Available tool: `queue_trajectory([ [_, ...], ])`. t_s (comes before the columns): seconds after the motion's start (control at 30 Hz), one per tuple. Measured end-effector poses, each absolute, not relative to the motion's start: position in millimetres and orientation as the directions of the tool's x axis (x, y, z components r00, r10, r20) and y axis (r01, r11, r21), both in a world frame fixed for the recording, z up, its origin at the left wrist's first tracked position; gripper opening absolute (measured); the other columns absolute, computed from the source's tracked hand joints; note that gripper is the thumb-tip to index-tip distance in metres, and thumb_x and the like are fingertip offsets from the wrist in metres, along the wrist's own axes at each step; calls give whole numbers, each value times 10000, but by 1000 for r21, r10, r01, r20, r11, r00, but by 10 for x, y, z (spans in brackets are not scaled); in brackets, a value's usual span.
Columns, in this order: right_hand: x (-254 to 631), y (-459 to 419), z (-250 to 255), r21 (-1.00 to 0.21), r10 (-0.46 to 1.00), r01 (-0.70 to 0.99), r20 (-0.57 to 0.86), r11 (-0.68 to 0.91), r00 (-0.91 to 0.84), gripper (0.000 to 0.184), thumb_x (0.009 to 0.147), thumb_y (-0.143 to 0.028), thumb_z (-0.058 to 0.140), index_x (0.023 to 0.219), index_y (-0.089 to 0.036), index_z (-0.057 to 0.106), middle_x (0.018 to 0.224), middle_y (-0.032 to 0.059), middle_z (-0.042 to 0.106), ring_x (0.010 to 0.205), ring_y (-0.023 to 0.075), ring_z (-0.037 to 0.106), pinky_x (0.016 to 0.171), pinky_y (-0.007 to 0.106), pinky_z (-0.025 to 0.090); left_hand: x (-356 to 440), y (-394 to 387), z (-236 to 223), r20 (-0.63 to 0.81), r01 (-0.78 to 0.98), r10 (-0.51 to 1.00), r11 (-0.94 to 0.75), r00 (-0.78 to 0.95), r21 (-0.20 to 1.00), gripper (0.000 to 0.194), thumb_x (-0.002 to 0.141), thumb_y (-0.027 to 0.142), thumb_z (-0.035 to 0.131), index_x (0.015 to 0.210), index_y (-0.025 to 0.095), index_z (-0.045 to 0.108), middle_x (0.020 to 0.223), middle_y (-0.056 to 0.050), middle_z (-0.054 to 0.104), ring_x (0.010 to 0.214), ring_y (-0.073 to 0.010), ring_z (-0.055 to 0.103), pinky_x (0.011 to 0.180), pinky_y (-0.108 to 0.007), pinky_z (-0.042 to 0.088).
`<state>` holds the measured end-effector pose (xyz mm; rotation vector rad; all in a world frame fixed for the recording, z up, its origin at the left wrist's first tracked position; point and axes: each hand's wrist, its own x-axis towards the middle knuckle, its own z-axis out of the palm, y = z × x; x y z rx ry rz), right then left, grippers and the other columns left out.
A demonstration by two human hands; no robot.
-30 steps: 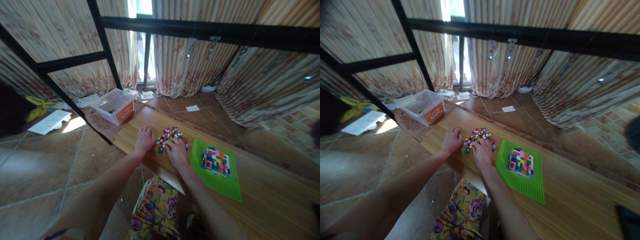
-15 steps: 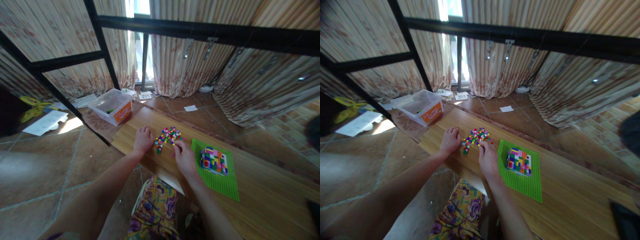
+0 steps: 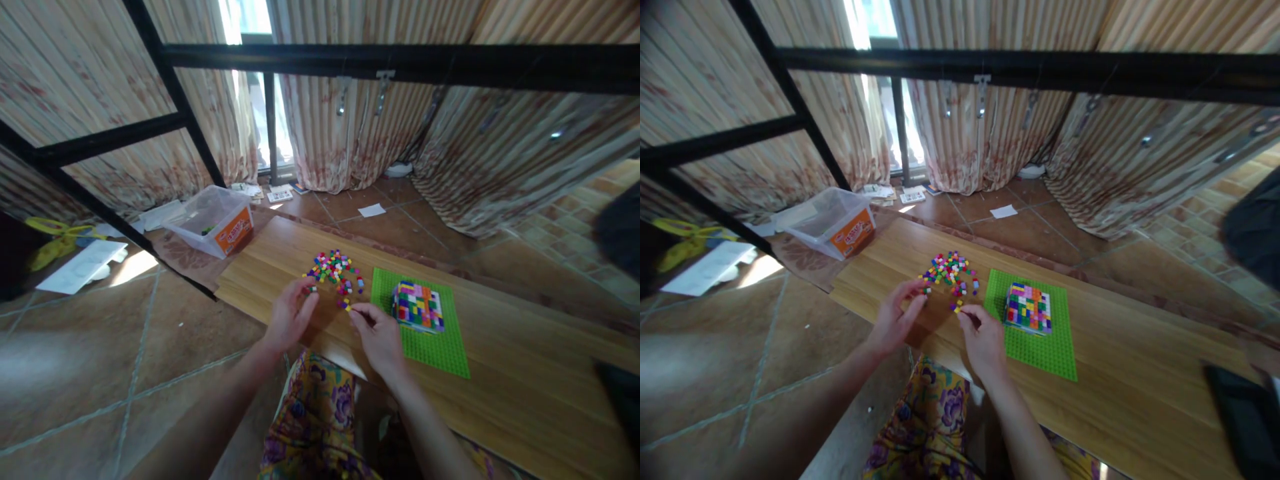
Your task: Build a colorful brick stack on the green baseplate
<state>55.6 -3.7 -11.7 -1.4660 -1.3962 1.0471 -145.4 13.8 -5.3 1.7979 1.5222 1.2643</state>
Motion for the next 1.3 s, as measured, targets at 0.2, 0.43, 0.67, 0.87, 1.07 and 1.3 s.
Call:
queue_trajectory([
  [0.2,493,-195,47,-989,998,146,-43,-37,-42,215,840,-403,634,880,-209,717,796,32,712,689,172,639,642,284,514,-980,-239,-15,46,89,993,-56,108,994,259,905,421,586,960,183,673,873,-26,684,810,-151,620,759,-264,497],
  [0.43,555,-348,69,-997,997,-22,-76,-77,-31,227,792,-421,695,785,-195,716,683,17,686,605,147,623,573,258,517,-848,-237,-29,-143,-168,979,167,142,972,276,817,444,672,831,171,637,695,22,597,626,-104,531,616,-223,444],
  [0.67,1358,-297,91,-998,942,-9,-57,-57,331,340,718,-494,756,870,-190,740,731,37,724,655,173,660,631,306,554,-949,0,-58,29,232,999,-35,33,972,234,854,410,602,860,185,663,758,-9,648,694,-139,609,652,-242,498],
  [0.87,1988,119,125,-932,906,359,108,-52,410,243,738,-395,675,816,-187,771,799,49,764,721,204,681,696,326,533,-1061,271,-205,307,648,947,-290,89,704,205,914,345,501,881,211,652,823,-33,701,759,-171,658,719,-280,517],
  [1.07,1965,453,189,-746,927,665,225,-34,300,221,832,-247,573,863,-224,791,922,45,778,854,209,705,827,331,521,-1049,295,-361,423,749,901,-346,98,564,213,935,299,458,986,201,640,907,-72,720,836,-206,688,760,-319,543],
  [1.3,1899,589,217,-560,960,828,236,6,152,262,873,-161,543,891,-236,793,944,62,765,864,207,696,827,306,500,-1059,271,-372,468,741,874,-402,135,537,216,938,279,470,1059,192,627,942,-78,720,884,-207,693,800,-325,557],
])
